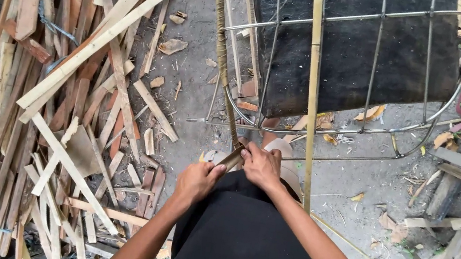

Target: Wrapping a metal furniture frame with flexible strips to create a woven surface.

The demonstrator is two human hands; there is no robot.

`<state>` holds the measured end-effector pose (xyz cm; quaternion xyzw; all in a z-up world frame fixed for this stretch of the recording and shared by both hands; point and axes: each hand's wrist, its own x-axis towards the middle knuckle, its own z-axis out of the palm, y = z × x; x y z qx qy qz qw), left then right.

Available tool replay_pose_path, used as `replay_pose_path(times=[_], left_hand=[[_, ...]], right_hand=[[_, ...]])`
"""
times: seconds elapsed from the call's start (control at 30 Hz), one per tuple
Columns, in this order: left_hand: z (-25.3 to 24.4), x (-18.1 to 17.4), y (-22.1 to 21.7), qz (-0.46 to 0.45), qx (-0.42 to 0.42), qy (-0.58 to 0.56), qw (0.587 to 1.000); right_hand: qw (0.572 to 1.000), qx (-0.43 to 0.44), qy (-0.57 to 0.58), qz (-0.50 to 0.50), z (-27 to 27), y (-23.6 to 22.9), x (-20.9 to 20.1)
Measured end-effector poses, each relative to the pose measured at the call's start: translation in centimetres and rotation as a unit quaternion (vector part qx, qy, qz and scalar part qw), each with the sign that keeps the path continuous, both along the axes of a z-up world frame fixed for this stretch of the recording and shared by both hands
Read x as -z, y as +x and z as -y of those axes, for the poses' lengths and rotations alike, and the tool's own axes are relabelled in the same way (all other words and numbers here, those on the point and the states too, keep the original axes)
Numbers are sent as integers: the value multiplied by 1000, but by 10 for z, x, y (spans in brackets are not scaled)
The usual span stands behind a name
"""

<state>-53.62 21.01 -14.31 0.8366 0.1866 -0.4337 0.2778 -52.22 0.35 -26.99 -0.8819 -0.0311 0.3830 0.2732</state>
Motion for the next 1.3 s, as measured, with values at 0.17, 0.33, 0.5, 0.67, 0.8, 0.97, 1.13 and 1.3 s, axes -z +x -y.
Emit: replay_pose_path(times=[0.17,0.33,0.5,0.67,0.8,0.97,1.13,1.3], left_hand=[[-26,38,-1,99,118,111,982],[13,120,49,123,176,136,967],[43,109,78,104,125,21,986],[37,174,60,86,39,-58,994],[25,172,66,142,96,0,985],[-1,95,54,297,53,56,952],[31,42,53,358,113,15,927],[80,120,72,80,253,98,959]], right_hand=[[999,31,14,37,-7,2,-31],[996,36,1,83,-5,-2,-5],[1000,8,5,-29,-1,0,17],[991,-2,-10,-137,-1,28,-4],[994,63,17,-93,0,23,-26],[992,110,42,-35,0,12,-24],[991,126,36,-13,1,2,-21],[974,158,56,150,-3,-16,5]])
